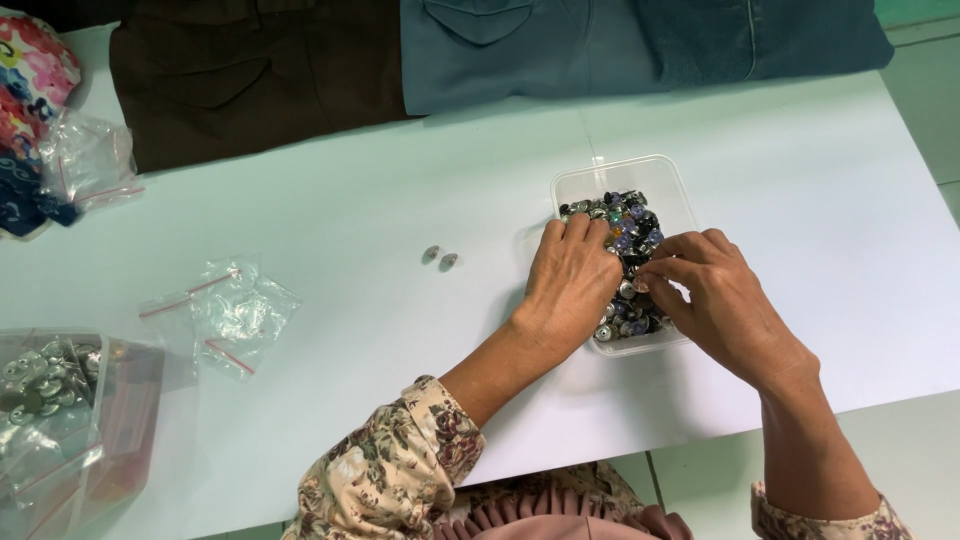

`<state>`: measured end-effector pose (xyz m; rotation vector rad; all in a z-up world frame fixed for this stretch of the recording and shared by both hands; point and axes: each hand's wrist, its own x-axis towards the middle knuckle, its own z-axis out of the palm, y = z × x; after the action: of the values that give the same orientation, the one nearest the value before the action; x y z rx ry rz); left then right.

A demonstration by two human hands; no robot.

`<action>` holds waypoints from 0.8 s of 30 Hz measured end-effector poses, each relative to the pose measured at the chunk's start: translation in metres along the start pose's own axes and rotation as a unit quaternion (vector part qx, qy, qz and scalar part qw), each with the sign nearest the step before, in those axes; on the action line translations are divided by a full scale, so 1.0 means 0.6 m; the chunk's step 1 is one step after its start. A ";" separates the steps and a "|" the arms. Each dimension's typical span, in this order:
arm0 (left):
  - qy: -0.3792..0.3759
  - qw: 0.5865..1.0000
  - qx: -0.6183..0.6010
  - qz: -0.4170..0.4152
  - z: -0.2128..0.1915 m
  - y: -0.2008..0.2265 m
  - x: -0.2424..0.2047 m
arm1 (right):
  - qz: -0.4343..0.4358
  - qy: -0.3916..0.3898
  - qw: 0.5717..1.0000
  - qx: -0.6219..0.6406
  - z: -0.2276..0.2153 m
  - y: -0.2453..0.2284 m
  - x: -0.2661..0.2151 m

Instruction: The person sorts small buttons from a clear plastic container onto a white table, then places them into small ziplock bags. They repeat this process with different button types, arranging them in rows before bagging.

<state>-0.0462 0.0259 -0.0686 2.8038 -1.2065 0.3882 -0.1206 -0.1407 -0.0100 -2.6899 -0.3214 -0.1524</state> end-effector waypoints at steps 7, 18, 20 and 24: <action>-0.030 0.999 0.022 0.009 0.002 0.008 0.007 | 0.041 0.004 0.999 0.009 -0.003 -0.007 -0.002; 0.139 0.979 -0.147 0.003 -0.028 -0.026 -0.005 | 0.016 0.080 0.996 -0.041 -0.010 -0.002 -0.016; 0.127 0.977 -0.170 -0.006 -0.050 -0.037 -0.016 | 0.018 0.074 0.997 -0.030 -0.010 -0.018 -0.011; 0.080 0.961 -0.263 -0.035 -0.099 -0.075 -0.055 | -0.027 0.082 0.996 0.012 -0.002 -0.066 0.009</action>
<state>-0.0475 0.0897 -0.0177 2.3021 -0.9938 0.2386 -0.1251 -0.1053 0.0080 -2.6257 -0.3439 -0.3799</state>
